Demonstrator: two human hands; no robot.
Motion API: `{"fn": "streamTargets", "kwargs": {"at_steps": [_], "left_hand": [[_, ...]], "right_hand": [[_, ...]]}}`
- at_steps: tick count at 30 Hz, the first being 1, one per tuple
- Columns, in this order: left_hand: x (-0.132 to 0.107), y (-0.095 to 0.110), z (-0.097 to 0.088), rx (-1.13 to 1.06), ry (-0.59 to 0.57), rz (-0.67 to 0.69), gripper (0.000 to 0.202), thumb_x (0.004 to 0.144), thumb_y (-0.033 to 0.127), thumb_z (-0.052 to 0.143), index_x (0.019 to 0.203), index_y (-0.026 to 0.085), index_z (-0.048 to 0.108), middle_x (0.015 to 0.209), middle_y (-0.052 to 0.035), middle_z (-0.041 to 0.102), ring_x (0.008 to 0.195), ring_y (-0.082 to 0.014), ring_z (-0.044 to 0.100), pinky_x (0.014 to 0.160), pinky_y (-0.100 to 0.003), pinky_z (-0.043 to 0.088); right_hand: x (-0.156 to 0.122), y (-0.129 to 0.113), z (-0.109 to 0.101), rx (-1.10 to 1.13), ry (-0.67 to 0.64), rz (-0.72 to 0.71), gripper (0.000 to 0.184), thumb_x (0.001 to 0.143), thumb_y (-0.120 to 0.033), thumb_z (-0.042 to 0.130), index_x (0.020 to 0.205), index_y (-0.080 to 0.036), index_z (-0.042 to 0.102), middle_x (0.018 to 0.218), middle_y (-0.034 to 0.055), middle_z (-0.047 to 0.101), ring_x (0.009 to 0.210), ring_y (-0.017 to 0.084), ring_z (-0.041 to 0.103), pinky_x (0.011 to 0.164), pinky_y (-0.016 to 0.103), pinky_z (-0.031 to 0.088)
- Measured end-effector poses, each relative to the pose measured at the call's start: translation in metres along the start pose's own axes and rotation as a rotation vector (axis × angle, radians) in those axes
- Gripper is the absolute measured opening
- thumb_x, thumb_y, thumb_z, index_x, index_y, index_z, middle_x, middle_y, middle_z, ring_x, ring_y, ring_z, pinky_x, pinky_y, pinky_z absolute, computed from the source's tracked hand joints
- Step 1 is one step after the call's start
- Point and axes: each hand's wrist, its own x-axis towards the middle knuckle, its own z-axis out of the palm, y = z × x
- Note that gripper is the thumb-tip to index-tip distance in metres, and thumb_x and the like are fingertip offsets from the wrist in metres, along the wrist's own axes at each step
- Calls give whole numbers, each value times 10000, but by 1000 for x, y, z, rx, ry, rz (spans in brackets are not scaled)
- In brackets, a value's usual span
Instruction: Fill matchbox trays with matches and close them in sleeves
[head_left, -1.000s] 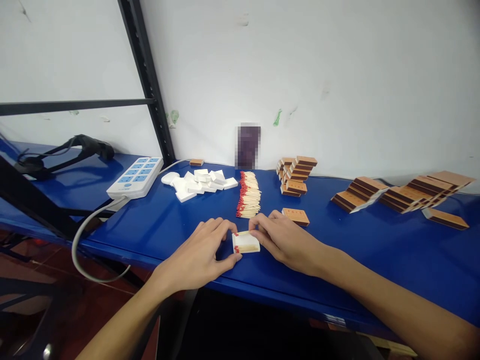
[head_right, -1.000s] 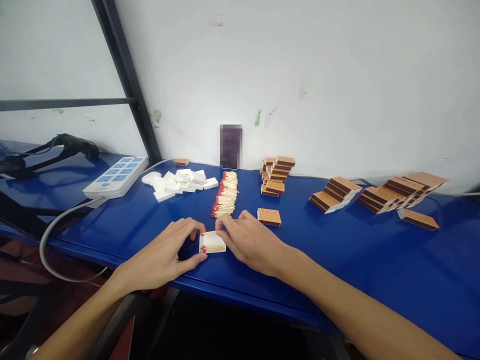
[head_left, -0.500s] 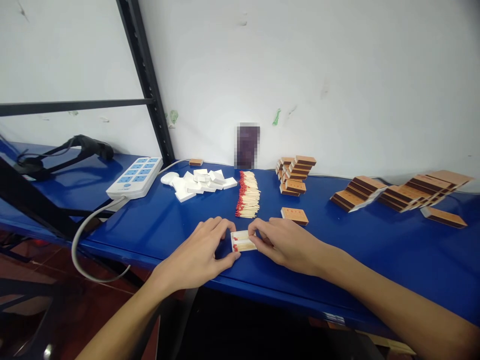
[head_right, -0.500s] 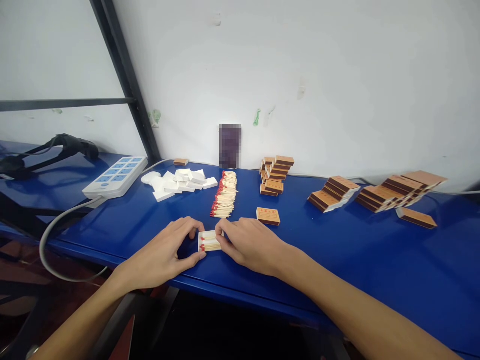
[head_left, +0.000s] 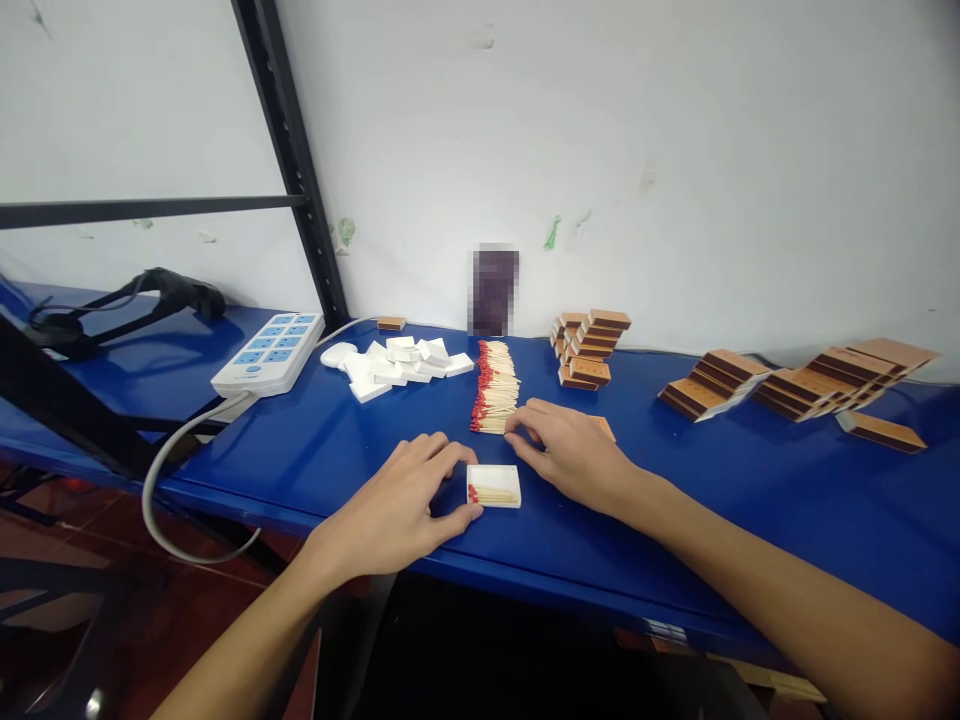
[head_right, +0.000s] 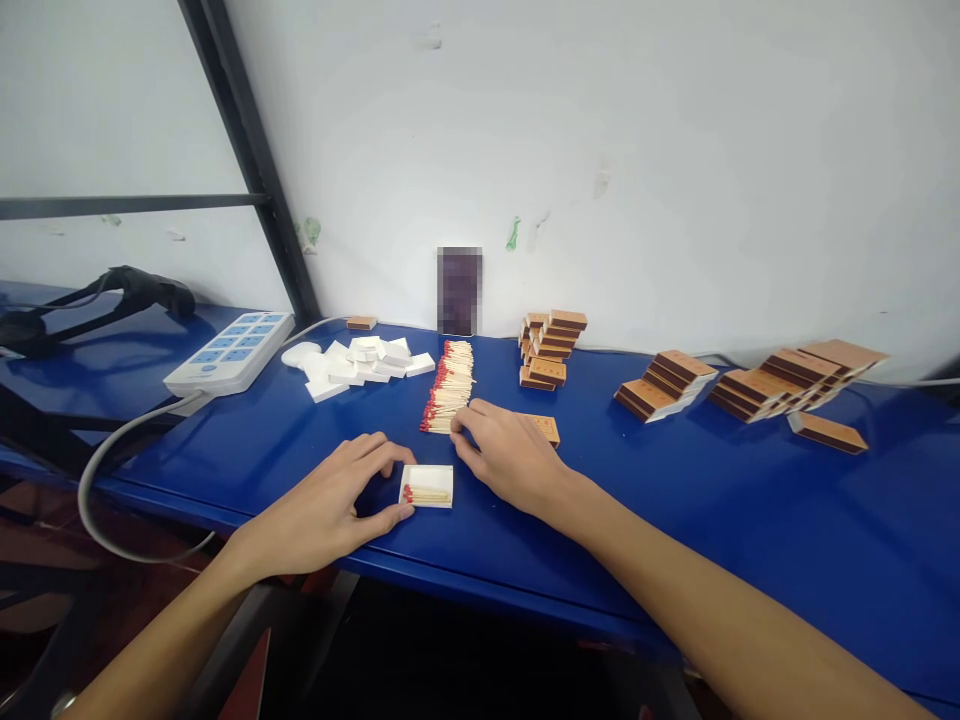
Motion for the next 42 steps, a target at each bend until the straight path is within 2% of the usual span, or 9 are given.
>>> {"fn": "streamTargets", "kwargs": {"at_steps": [10,16,24,29,33,37,39,42], "left_hand": [[1,0,1,-13,7,1,267,922,408,543,1138,252,559,1012,-35,549,957,-234,510,849,-378,435],[1,-1,2,-11,3,2,260,914,411,562,1129,264,563,998,-24,546,946,-227,512,847,-372,431],[1,-1,2,-3,-11,-3,267,917,421,558,1130,261,549,1007,-23,539,961,-229,499,849,-378,428],[1,-2,2,1,-5,3,254,920,411,559,1121,257,545,1013,-20,535,966,-224,496,867,-382,426],[1,-1,1,-6,-10,1,239,913,405,570,1102,260,549,1052,-20,530,986,-223,495,875,-378,430],[1,1,-1,-13,-15,20,199,907,386,579,1054,252,567,1078,-23,533,992,-221,502,888,-372,433],[1,1,-1,-10,-11,28,192,909,386,576,1043,249,572,1081,-28,536,994,-224,504,894,-377,432],[1,1,-1,-7,-5,34,195,908,395,572,1035,247,577,1080,-34,541,996,-232,508,889,-382,436]], "right_hand": [[4,1,6,63,-58,-13,169,955,-239,450,887,-200,599,883,27,567,718,146,536,627,278,380],[4,-2,6,78,-65,-40,149,948,-205,430,857,-193,547,859,27,580,709,147,517,604,279,371],[3,-5,4,71,-78,-31,170,974,-236,402,887,-190,540,891,40,609,717,153,545,624,285,380],[2,-8,2,120,-90,-80,174,975,-218,411,1017,-196,578,989,49,633,855,175,590,708,295,413],[2,-6,1,115,-113,-107,239,985,-209,386,1086,-206,603,1020,52,631,871,179,589,711,296,409],[3,-3,1,55,-157,-177,333,988,-186,381,1239,-267,583,1065,55,607,829,172,576,682,292,388],[4,-3,1,2,-186,-213,350,987,-185,389,1250,-296,590,1029,52,600,766,164,558,660,295,364],[5,-3,-1,-23,-194,-233,305,992,-211,400,1169,-283,638,1002,49,598,744,159,541,668,303,347]]}}
